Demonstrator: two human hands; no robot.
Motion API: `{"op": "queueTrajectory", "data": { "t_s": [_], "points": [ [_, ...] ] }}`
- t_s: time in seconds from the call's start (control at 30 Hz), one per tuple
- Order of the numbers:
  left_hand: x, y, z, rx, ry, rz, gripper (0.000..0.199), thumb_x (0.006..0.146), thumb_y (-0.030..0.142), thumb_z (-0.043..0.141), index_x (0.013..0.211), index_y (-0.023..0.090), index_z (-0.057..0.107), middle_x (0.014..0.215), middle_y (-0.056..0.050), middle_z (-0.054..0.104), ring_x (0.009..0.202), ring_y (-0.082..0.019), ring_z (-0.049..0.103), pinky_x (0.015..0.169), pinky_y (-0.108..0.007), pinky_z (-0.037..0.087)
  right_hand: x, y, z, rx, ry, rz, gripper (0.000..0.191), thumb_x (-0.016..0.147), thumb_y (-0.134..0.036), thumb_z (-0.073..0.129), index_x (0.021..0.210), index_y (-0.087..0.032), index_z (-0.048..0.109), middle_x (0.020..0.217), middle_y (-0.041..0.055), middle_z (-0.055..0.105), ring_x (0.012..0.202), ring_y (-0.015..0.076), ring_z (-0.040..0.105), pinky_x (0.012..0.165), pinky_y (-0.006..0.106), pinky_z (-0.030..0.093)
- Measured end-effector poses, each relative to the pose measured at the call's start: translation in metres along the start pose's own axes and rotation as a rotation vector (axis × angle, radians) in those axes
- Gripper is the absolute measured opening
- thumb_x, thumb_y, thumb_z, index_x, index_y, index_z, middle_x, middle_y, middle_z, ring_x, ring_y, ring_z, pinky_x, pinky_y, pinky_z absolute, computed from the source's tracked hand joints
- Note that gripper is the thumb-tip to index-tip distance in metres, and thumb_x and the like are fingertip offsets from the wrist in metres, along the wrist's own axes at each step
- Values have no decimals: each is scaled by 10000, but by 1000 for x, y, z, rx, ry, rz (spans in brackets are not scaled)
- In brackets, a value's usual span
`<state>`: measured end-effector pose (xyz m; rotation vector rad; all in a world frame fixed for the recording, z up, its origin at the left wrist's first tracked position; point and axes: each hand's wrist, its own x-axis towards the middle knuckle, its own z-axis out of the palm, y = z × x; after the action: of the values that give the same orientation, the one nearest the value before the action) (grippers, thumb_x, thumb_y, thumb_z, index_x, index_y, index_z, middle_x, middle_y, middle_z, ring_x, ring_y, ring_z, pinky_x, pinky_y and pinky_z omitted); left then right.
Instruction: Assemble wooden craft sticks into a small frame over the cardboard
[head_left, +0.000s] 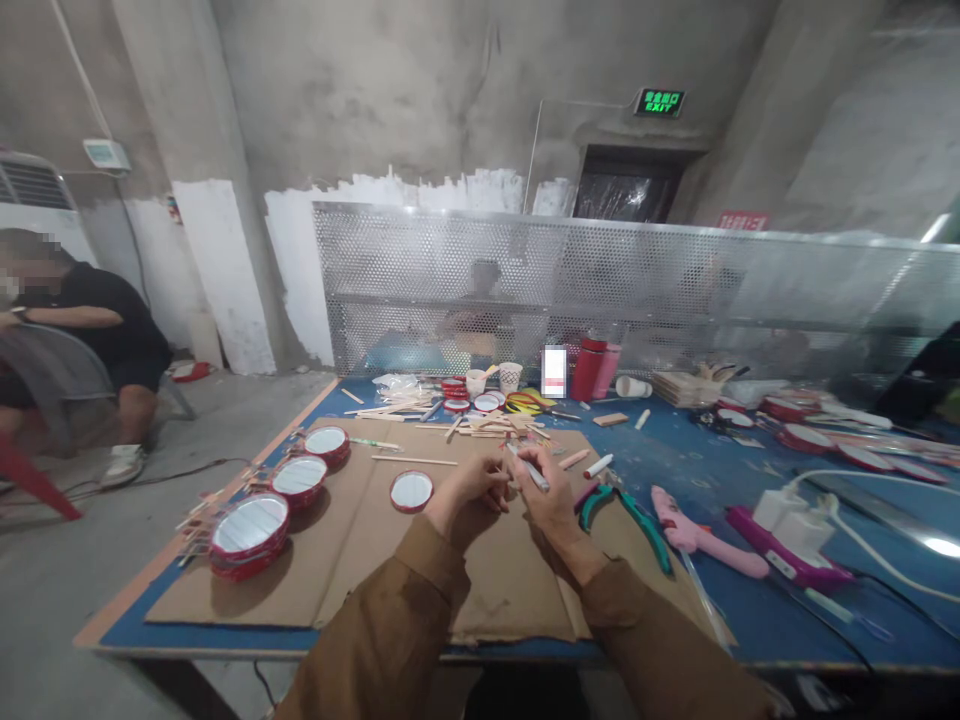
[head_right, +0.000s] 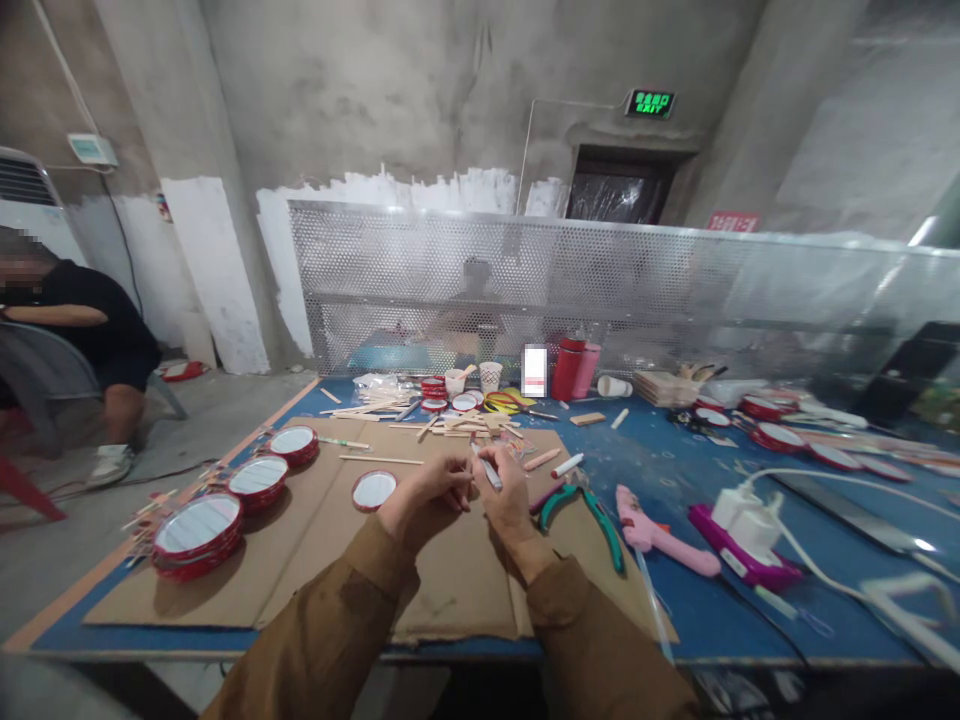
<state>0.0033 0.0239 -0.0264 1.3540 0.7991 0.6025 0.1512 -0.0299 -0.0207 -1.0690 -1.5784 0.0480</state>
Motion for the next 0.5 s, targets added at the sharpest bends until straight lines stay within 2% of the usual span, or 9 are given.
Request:
{"op": "queueTrajectory", "data": {
  "t_s": [0.27,0.5],
  "points": [
    [-1,0,2,-17,15,26,150,851,257,715,836,142,620,572,2,620,441,-119,604,470,-206,488,0,1,1,10,4,6,201,950,-391,542,877,-226,630,828,47,707,785,211,658,751,335,525],
    [-3,4,2,3,7,6,128,847,239,706,849,138,627,581,0,628,453,-119,617,481,-204,493,-1,3,2,22,11,13,195,944,-390,553,879,-225,634,812,41,704,753,207,659,709,325,525]
  ]
}}
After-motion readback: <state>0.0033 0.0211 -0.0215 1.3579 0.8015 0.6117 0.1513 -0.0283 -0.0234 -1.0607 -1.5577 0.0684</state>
